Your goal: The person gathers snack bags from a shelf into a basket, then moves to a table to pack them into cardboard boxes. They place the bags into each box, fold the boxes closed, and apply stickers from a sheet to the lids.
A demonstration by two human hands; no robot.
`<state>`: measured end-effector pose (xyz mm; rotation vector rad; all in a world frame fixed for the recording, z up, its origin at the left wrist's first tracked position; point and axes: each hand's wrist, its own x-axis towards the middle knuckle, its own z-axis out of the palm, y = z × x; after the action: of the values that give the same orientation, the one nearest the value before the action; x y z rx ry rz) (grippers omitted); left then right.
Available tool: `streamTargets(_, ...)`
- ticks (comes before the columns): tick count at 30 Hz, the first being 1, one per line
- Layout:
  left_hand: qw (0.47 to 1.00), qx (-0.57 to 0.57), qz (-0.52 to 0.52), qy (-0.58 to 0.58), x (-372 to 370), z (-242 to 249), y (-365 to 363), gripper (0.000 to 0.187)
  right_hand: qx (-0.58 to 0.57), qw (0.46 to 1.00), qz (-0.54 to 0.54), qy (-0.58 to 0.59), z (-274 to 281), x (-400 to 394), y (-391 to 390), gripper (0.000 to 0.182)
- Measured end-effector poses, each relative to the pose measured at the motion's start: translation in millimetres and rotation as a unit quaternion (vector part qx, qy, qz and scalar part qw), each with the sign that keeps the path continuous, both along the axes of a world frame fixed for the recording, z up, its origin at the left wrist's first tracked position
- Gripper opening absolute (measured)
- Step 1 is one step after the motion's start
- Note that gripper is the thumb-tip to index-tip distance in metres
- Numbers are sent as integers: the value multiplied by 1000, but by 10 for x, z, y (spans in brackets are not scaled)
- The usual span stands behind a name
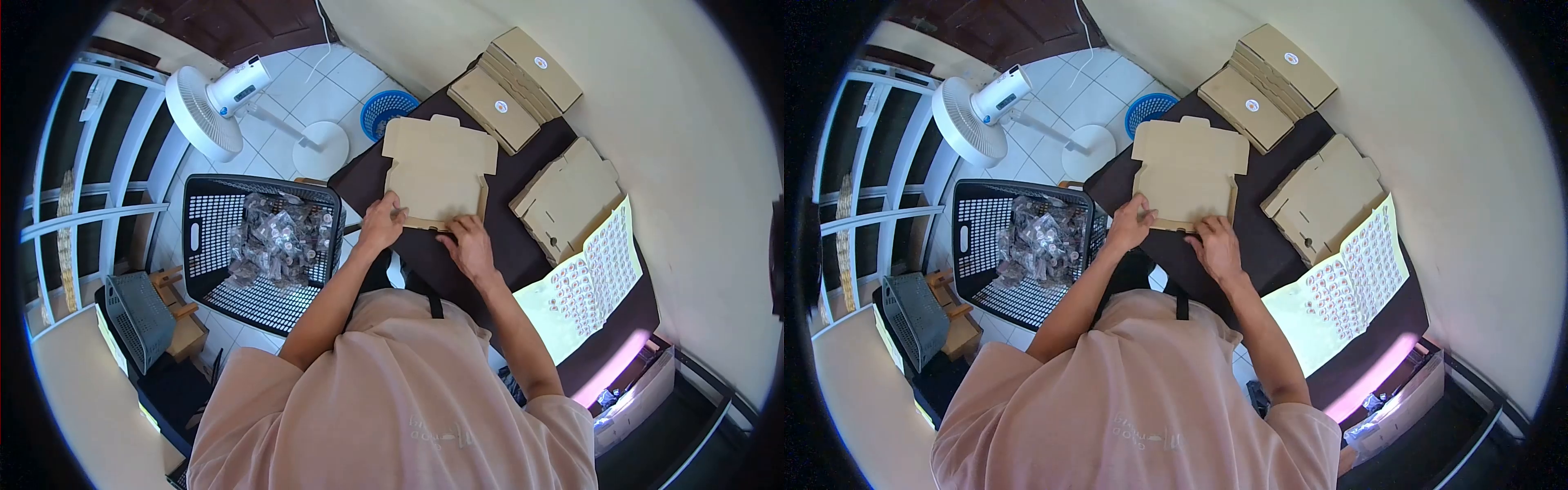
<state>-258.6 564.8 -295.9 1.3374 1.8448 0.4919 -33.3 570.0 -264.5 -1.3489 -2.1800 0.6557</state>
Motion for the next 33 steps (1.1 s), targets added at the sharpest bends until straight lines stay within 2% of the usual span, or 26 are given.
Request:
streamTargets(2, 1000, 13, 5, -16, 10, 43, 0, 30, -36, 999, 32, 7, -145, 35, -50, 11)
streamTargets(4, 996, 22, -80, -39, -13, 162, -13, 28, -52, 998, 18, -20, -203, 33, -17, 10)
streamTargets(7, 991, 41, -128, 6, -70, 115, -65, 28, -55, 996, 26, -62, -165, 9, 67, 8)
streamTargets(8, 991, 41, -125, 7, -66, 89, -61, 28, -55, 996, 29, -62, -184, 12, 129, 8)
streamTargets(10, 997, -27, -68, 11, -16, 80, -16, 25, -139, 986, 80, -47, -201, 30, 238, 5)
streamTargets(14, 995, -35, -89, 24, 16, 126, 12, 32, -135, 984, 88, -80, -92, -27, 263, 9)
streamTargets(16, 999, -19, -28, 11, 106, 334, -45, 41, -100, 983, 99, -115, -39, -32, 307, 15)
streamTargets(17, 997, 14, -56, 54, 96, 303, -86, 52, -96, 983, 106, -117, -4, -22, 365, 15)
streamTargets(19, 999, 17, -14, 46, 82, 522, -55, 52, -191, 980, 9, 55, 85, 35, 486, 18)
streamTargets(21, 999, 18, 26, 36, 73, 533, -8, 52, -158, 965, -178, 111, 24, 158, 639, 19)
streamTargets(22, 992, 77, 95, 5, 42, 420, 62, 47, -143, 957, -249, 49, 192, 177, 736, 17)
streamTargets(23, 977, 135, 163, -24, 10, 314, 127, 42, -133, 946, -289, 67, -181, 348, 822, 25)
streamTargets(24, 976, 138, 165, -26, -21, 214, 201, 42, -130, 947, -287, 66, -362, 367, 864, 25)
streamTargets(26, 989, 130, 71, -9, -48, 73, 360, 34, -84, 947, -305, -59, -646, 410, 935, 27)
streamTargets(28, 994, 96, 47, -9, -41, 84, 456, 30, -94, 949, -296, -45, -707, 355, 980, 32)
streamTargets(29, 994, 102, 49, -7, -51, 92, 483, 27, -187, 924, -331, 39, -734, 334, 976, 33)
streamTargets(31, 993, 111, 52, -4, -83, 73, 503, 26, -349, 836, -355, 233, -579, 270, 1013, 38)
streamTargets(33, 991, 129, 35, -24, -105, 70, 477, 24, -372, 832, -326, 252, -480, 273, 1015, 36)
